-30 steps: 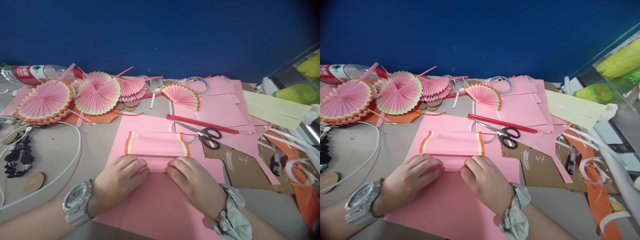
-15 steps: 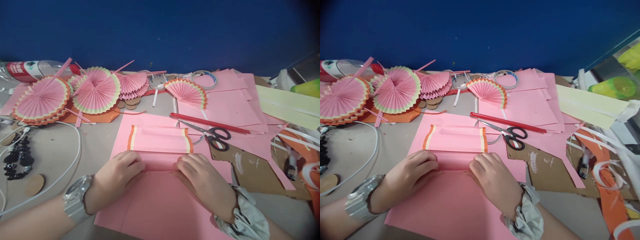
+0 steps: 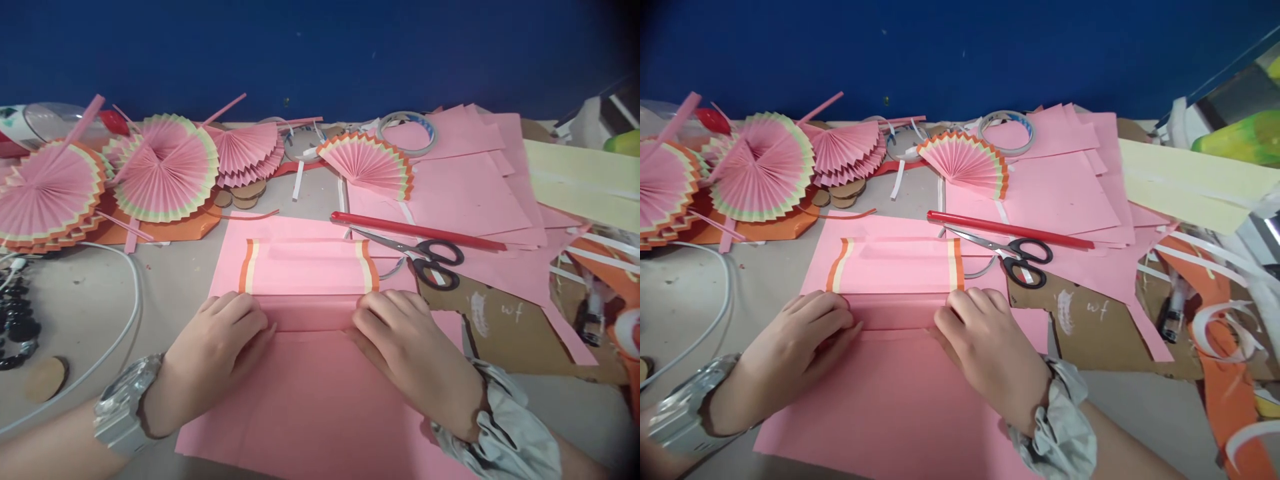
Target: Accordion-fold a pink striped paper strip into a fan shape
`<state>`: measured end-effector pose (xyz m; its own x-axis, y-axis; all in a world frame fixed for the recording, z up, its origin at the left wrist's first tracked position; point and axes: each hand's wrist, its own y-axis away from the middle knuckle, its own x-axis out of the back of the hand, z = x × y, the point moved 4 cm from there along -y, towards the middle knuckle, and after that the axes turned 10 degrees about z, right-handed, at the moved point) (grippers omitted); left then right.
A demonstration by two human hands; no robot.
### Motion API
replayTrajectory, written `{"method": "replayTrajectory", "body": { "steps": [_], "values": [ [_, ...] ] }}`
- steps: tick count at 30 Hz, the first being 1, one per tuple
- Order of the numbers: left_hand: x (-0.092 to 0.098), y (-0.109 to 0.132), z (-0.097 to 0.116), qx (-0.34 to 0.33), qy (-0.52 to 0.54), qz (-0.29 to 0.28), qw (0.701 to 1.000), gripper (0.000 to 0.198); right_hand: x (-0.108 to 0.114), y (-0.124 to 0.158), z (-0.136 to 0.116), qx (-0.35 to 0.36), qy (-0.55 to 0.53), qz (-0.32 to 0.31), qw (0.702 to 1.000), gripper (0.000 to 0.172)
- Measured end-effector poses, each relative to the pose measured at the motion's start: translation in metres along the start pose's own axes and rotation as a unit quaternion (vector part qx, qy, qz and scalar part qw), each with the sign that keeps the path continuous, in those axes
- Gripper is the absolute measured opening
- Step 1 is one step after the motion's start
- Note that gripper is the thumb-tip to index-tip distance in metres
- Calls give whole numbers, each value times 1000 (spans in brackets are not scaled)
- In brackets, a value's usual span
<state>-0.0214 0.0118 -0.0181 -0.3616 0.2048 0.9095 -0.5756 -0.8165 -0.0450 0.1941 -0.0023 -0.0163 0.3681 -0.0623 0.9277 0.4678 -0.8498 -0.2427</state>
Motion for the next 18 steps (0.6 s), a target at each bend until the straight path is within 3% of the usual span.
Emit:
{"method": "replayTrajectory", "body": {
  "steps": [6, 11, 18],
  "values": [
    [2, -2, 1, 3, 1, 8, 1000, 18, 3, 0, 0, -8, 9, -5, 1000, 18],
    [4, -2, -2, -9, 43, 34, 998, 5, 2, 1, 1, -11, 9, -13, 1000, 19],
    [8, -5, -10, -72, 68, 18, 995, 21, 3, 0, 5, -15, -25, -21, 999, 11]
  ]
}}
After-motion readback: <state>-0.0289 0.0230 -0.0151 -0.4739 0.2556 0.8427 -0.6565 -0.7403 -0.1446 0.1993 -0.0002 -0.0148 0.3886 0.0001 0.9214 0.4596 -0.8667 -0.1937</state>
